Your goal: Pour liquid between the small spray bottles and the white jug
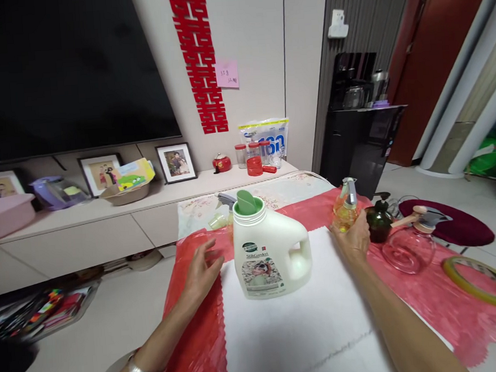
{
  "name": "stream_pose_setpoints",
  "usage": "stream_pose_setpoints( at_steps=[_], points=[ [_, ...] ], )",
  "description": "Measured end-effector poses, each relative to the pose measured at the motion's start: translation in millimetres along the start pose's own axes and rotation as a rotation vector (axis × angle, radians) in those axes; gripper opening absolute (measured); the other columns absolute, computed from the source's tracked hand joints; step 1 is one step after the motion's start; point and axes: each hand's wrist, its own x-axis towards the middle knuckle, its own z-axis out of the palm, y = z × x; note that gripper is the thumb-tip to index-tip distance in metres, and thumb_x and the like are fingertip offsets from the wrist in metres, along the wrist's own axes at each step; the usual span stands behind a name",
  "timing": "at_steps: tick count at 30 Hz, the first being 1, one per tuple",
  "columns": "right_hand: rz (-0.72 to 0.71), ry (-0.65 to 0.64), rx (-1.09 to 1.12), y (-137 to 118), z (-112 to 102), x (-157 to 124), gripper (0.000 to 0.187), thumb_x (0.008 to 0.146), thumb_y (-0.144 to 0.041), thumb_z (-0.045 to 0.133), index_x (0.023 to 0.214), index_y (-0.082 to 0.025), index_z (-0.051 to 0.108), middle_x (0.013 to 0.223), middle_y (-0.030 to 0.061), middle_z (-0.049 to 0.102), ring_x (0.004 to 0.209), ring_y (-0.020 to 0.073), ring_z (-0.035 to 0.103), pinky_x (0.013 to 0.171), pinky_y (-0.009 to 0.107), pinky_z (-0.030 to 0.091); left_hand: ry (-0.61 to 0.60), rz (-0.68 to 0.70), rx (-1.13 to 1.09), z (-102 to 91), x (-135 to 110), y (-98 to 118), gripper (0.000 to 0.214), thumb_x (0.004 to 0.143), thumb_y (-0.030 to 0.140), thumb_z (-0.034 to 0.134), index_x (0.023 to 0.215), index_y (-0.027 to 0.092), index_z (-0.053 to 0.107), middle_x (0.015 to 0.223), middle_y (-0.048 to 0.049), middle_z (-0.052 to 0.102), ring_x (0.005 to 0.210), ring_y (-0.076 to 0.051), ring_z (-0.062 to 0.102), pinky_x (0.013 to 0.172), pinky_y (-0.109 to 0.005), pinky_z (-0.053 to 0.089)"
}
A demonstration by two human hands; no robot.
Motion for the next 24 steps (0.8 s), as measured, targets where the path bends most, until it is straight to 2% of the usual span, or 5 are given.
stream_pose_setpoints(
  at_steps=[5,11,15,18,24],
  points=[
    [-0.035,-0.024,0.073,-29,-30,-10,0.104,0.069,-0.051,0.074,0.156,-0.014,0.029,0.144,0.0207,0.046,0.128,0.0373,0.048,0.106,0.048,0.04,-0.005,0.059,0.005,-21.5,-29,22,0.044,0.076,0.031,0.068,0.119,0.026,0.066,0.123,-0.0096,0.064,0.103,-0.028,0.067,0.087,-0.042,0.055],
    [-0.096,-0.172,0.226,-58,-98,-52,0.11,0.066,-0.066,0.075,0.154,-0.013,0.034,0.143,0.0187,0.049,0.125,0.0333,0.055,0.104,0.042,0.048,-0.111,0.115,-0.134,-26.7,-77,78,0.029,0.077,0.031,0.075,0.107,0.029,0.076,0.108,-0.0074,0.071,0.094,-0.025,0.066,0.084,-0.034,0.053],
    [-0.078,-0.52,0.459,-74,-139,-109,0.099,0.067,-0.051,0.083,0.148,-0.016,0.039,0.14,0.0178,0.053,0.127,0.0324,0.055,0.103,0.04,0.052,-0.302,0.105,-0.314,-11.5,-114,124,0.019,0.076,0.024,0.079,0.094,0.026,0.081,0.098,-0.0103,0.074,0.095,-0.027,0.067,0.085,-0.033,0.053],
    [0.0,-0.737,0.683,-85,-159,-158,0.101,0.07,-0.049,0.082,0.153,-0.017,0.034,0.147,0.0176,0.046,0.137,0.0325,0.047,0.11,0.04,0.048,-0.504,0.177,-0.358,2.8,-137,148,0.027,0.084,0.023,0.072,0.11,0.028,0.079,0.112,-0.0113,0.075,0.109,-0.03,0.066,0.099,-0.037,0.05],
    [0.178,-1.041,0.761,-98,-173,-215,0.101,0.061,-0.075,0.077,0.144,-0.023,0.053,0.127,0.0158,0.061,0.131,0.0413,0.05,0.11,0.053,0.044,-0.902,-0.005,-0.687,11.2,-156,163,0.047,0.091,0.05,0.065,0.13,0.024,0.069,0.132,-0.014,0.068,0.128,-0.035,0.06,0.111,-0.049,0.042]
  ],
)
